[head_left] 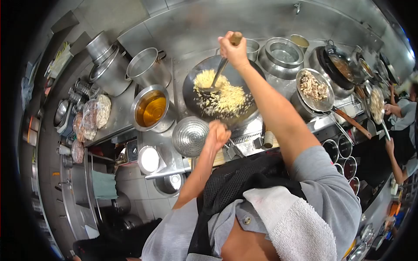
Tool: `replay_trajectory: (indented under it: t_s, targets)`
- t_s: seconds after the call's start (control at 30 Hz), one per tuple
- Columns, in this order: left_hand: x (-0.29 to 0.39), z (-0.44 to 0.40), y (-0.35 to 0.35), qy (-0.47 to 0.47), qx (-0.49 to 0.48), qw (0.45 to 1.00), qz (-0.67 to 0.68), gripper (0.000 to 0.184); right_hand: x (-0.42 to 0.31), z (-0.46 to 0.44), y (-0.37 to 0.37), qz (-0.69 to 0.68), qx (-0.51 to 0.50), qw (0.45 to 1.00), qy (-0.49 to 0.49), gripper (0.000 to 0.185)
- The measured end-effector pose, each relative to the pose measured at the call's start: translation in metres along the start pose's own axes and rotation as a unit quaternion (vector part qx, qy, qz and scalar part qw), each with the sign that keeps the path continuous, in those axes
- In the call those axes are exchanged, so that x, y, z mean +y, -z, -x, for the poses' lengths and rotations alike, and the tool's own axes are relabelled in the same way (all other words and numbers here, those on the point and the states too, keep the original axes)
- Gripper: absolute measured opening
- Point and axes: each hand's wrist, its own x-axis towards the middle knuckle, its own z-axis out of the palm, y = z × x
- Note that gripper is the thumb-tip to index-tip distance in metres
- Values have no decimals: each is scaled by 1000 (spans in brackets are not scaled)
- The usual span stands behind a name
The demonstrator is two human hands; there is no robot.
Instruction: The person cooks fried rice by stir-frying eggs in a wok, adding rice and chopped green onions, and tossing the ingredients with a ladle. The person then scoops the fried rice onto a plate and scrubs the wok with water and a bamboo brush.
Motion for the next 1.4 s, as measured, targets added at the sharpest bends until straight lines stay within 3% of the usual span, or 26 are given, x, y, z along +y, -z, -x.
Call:
replay_trajectory:
  t_s: [0.1, 0.17, 0.2, 0.23, 0.27, 0.37, 0.43, 0.47, 0.5, 0.57, 0.63, 0.67, 0.7, 0.77, 0.83, 0.9, 0.93, 0.97, 1.03, 1.1, 1.17, 1.23, 1.27, 1.3, 1.33, 1.4]
  targets:
    - [-30, 44, 59, 65, -16, 996, -58, 19, -64, -28, 17, -41, -46, 998, -29, 29]
    - [-27, 54, 23, 21, 24, 996, -85, 22, -105, -32, 4, -23, -84, 995, -50, 28]
    - [-26, 61, 14, -22, 73, 991, -108, 25, -104, -22, -3, -25, -85, 995, -50, 28]
    - [-13, 40, 17, 40, -30, 999, -16, 17, -100, -11, -13, 35, -72, 996, -49, 28]
    - [-1, 18, -3, 26, 15, 1000, -1, 9, -93, -3, -23, 95, -60, 992, -50, 27]
    - [11, 0, -21, -3, 22, 999, -48, 6, 5, -2, 10, 114, -16, 993, -3, 26]
    - [-11, 13, 24, 5, 22, 1000, -5, 7, -20, -14, 24, 76, -23, 997, 5, 28]
    - [-20, 28, 49, 18, -44, 999, -19, 10, -43, -23, 29, 22, -52, 998, -1, 30]
    - [-32, 43, 52, 13, 68, 997, -22, 17, -71, -33, 35, -1, -85, 995, -43, 28]
    - [-29, 45, 67, 31, 61, 994, -85, 24, -119, -35, 18, 9, -90, 994, -58, 32]
    - [-16, 38, 57, 46, -71, 996, -29, 24, -122, -21, 1, 52, -73, 993, -75, 28]
    - [-8, 26, 19, -3, 25, 1000, -1, 15, -118, -16, -7, 96, -54, 990, -93, 26]
    - [5, 1, 13, 9, -27, 1000, 11, 6, -84, -8, -6, 141, -54, 986, -70, 26]
    - [20, 4, -39, -11, 93, 995, -43, 5, -20, -2, 10, 122, -23, 992, -17, 26]
    - [14, 13, -15, -9, 59, 998, -19, 6, -12, -7, 23, 122, -17, 992, 9, 26]
    - [0, -1, 92, 153, -107, 980, -73, 11, -44, -21, 33, 75, -43, 996, 20, 25]
    - [-10, 41, 51, 51, 43, 995, -69, 18, -74, -28, 26, 37, -56, 998, -1, 26]
    - [-12, 46, 44, 47, 82, 989, -115, 19, -97, -29, 19, -1, -70, 997, -24, 26]
    - [4, 40, 36, 63, -61, 994, -60, 18, -110, -22, -7, 11, -52, 998, -33, 26]
    - [14, 5, 13, 38, -72, 997, 20, 11, -85, -4, -23, 59, -50, 997, -22, 26]
    - [13, -16, -11, -7, 50, 998, -38, 15, -11, 11, -19, 22, -20, 1000, -5, 29]
    - [-1, 1, 13, 24, 7, 999, -29, 11, -5, 1, -3, 39, 1, 999, 4, 29]
    - [-14, 10, 48, 66, -5, 998, -9, 11, -7, -9, 6, 52, 25, 998, 20, 29]
    - [-28, 17, 77, 25, -57, 997, -47, 13, -33, -24, 15, -16, -33, 999, 16, 28]
    - [-33, 39, 80, 55, 34, 995, -79, 16, -64, -35, 16, -24, -48, 998, -23, 28]
    - [-27, 48, 59, 51, 45, 994, -84, 17, -105, -42, 3, -32, -68, 995, -62, 28]
